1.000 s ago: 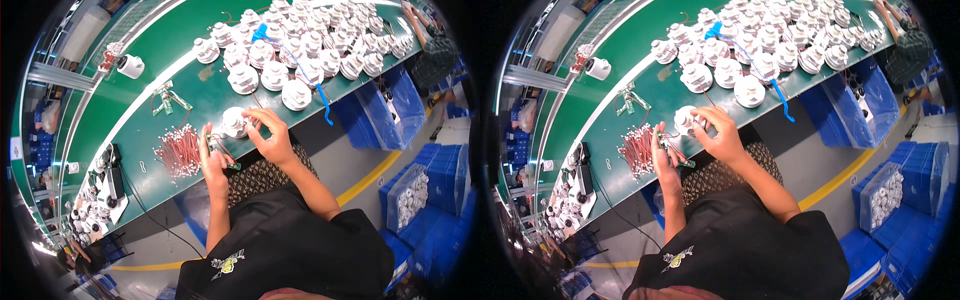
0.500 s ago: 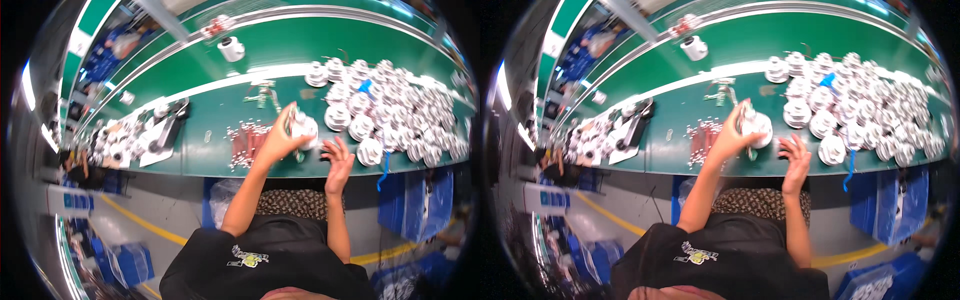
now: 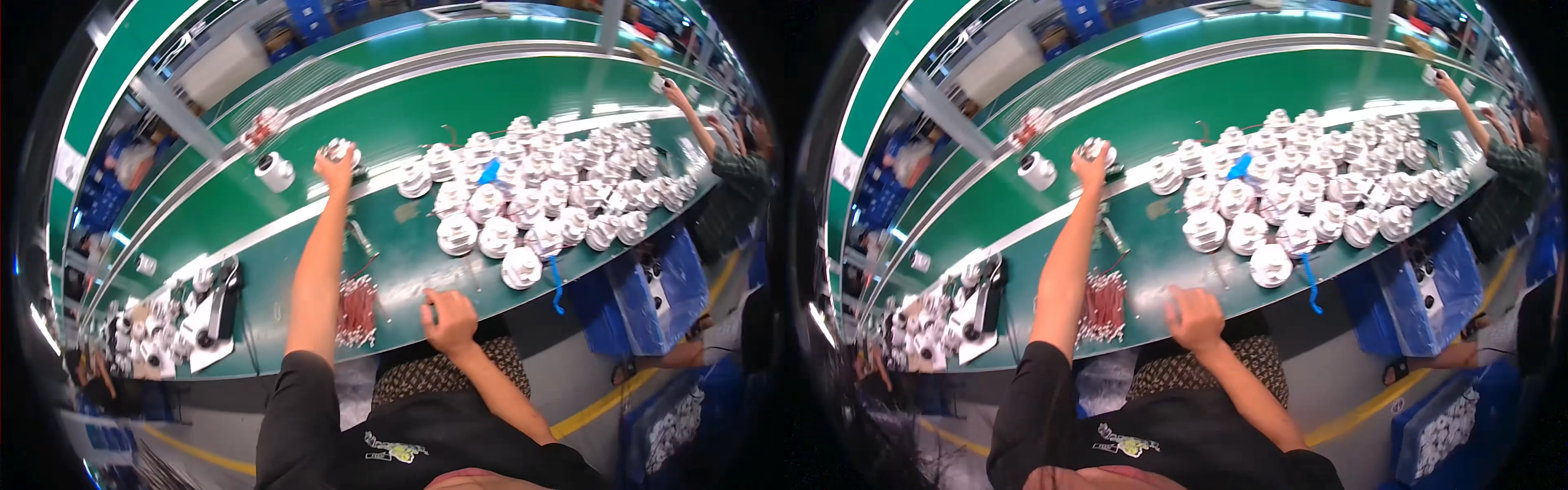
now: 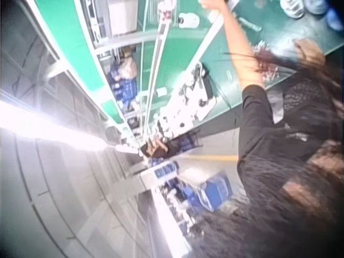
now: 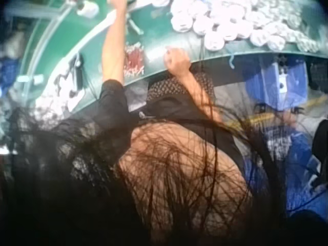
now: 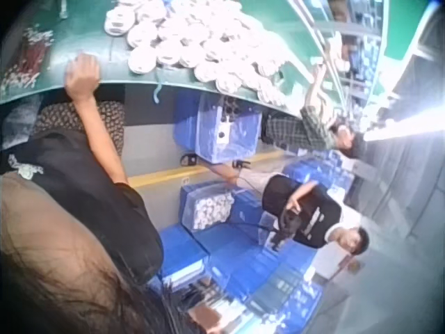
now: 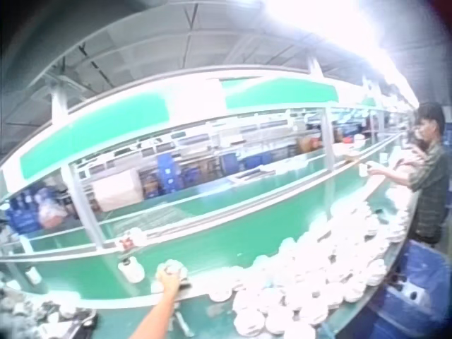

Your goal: The person assembles electronic components by connecting wire harnesses to circuit boards and attaching them to device bases.

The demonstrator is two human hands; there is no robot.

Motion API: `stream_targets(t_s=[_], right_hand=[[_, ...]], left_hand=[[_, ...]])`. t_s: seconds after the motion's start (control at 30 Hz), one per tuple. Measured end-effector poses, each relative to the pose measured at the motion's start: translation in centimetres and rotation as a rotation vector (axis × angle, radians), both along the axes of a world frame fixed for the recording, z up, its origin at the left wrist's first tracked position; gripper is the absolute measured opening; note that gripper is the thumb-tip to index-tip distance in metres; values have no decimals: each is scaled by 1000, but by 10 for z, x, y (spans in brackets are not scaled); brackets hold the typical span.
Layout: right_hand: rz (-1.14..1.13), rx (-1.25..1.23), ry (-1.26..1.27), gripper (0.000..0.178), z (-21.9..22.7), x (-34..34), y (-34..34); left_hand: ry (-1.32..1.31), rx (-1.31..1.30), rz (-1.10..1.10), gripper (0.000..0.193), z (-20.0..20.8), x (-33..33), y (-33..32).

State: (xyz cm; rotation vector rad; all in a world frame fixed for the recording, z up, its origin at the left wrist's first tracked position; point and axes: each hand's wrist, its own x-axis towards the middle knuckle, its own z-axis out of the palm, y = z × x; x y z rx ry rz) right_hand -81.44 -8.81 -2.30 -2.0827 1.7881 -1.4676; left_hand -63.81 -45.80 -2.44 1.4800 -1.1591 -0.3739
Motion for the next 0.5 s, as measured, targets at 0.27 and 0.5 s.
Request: stream_targets(t_s=[0.27, 0.5], right_hand=[[8, -26, -10, 24, 3, -5, 3], [21, 19, 10, 22, 7, -7, 2]], left_hand=[[-227, 191, -312, 105, 29, 60, 56], [-675, 856, -619, 118, 69, 196, 172]])
